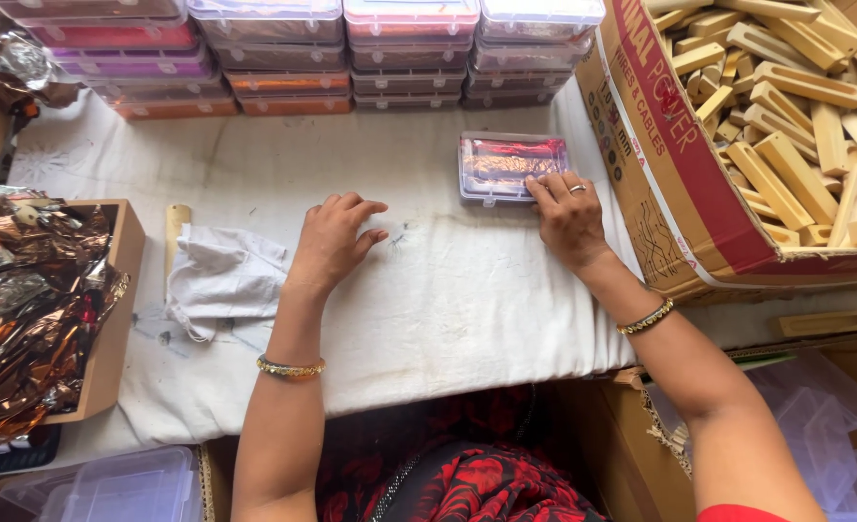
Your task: The person picks up wooden blocks from a box and wipes them with a white cloth. They then wrap a block in a shiny red foil sheet and place it into a plastic container. The person repeats the wiping process with additional wooden blocks.
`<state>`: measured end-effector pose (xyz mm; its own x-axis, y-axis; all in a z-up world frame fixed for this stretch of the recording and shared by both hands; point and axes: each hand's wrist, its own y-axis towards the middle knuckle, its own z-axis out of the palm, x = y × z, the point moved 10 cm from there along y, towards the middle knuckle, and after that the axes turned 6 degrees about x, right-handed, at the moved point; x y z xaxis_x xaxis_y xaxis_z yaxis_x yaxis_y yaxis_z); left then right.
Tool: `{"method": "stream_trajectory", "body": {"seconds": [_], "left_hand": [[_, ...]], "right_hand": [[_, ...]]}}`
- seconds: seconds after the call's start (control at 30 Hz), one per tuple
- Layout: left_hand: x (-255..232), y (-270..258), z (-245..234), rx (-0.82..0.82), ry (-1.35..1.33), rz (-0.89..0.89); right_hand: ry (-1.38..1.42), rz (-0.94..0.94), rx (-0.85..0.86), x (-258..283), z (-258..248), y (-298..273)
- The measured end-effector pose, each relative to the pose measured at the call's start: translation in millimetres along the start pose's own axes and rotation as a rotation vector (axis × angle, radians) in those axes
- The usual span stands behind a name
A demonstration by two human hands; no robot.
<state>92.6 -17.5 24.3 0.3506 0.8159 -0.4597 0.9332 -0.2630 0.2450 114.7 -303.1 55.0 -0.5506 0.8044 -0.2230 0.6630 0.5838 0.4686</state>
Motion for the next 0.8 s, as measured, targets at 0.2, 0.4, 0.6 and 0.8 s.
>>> {"method": "stream_trajectory", "body": {"seconds": [0.2, 0.4, 0.6, 0.8], "left_hand": [[2, 3, 0, -0.012, -0.006, 0.023], [4, 2, 3, 0.016, -0.012, -0.014], [6, 2, 7, 0.032, 0.004, -0.026], [6, 4, 14, 0.068, 0.016, -0.048]], "right_hand": [[0.217, 0.091, 0.299, -48, 36, 22], [0.401, 0.238, 0.597, -78, 77, 38], [0.373, 0.164, 0.590, -63, 81, 49], [0.455, -0.038, 0.334, -28, 17, 86]]}}
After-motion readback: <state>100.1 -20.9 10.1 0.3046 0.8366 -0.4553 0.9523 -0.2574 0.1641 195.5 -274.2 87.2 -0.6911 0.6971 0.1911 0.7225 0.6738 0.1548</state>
